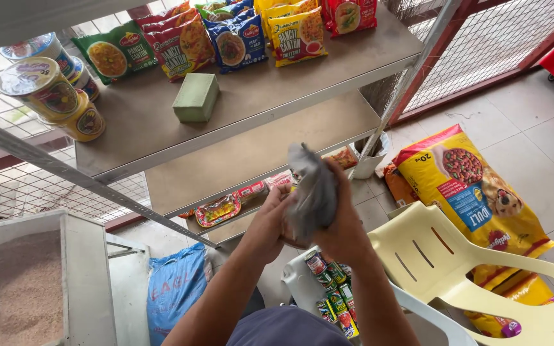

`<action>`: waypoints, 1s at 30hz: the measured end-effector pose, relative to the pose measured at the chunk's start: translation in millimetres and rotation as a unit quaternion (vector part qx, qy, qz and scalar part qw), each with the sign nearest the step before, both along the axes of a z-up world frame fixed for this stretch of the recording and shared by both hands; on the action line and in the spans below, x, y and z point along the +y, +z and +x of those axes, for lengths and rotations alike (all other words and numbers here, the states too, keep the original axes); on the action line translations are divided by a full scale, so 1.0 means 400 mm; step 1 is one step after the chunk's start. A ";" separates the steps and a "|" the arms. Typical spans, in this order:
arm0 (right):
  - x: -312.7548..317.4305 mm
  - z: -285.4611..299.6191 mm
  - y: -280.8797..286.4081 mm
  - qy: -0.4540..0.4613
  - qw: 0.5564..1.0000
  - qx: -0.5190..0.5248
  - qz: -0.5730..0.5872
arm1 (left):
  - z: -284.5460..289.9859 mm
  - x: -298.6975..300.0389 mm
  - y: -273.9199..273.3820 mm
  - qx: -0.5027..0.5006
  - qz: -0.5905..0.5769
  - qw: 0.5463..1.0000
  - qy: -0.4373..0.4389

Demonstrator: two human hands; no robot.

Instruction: Wiping down canned meat products with a cleaning cloth and arranging them neatly on a grocery store shelf.

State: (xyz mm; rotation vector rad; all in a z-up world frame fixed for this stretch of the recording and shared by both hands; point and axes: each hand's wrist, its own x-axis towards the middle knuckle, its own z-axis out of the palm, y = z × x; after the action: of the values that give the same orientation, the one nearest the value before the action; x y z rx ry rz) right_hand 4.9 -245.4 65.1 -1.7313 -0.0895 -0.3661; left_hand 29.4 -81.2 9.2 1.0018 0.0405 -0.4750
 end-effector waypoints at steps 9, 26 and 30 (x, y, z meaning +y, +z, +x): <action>0.013 0.007 -0.010 0.016 0.993 0.116 -0.018 | -0.005 0.000 0.027 0.046 -0.018 0.999 0.019; 0.081 -0.017 0.063 0.148 0.955 -0.186 -0.178 | 0.000 0.043 -0.031 0.003 -0.021 0.996 0.087; 0.063 0.025 -0.044 0.158 0.975 -0.071 -0.139 | -0.022 0.041 -0.033 -0.014 -0.039 0.996 0.079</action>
State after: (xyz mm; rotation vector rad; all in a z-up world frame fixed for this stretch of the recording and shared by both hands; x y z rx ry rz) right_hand 14.8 -220.1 47.6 -1.9273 -0.5351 -0.2490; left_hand 20.8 -64.7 -3.8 0.9206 0.0747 -0.3159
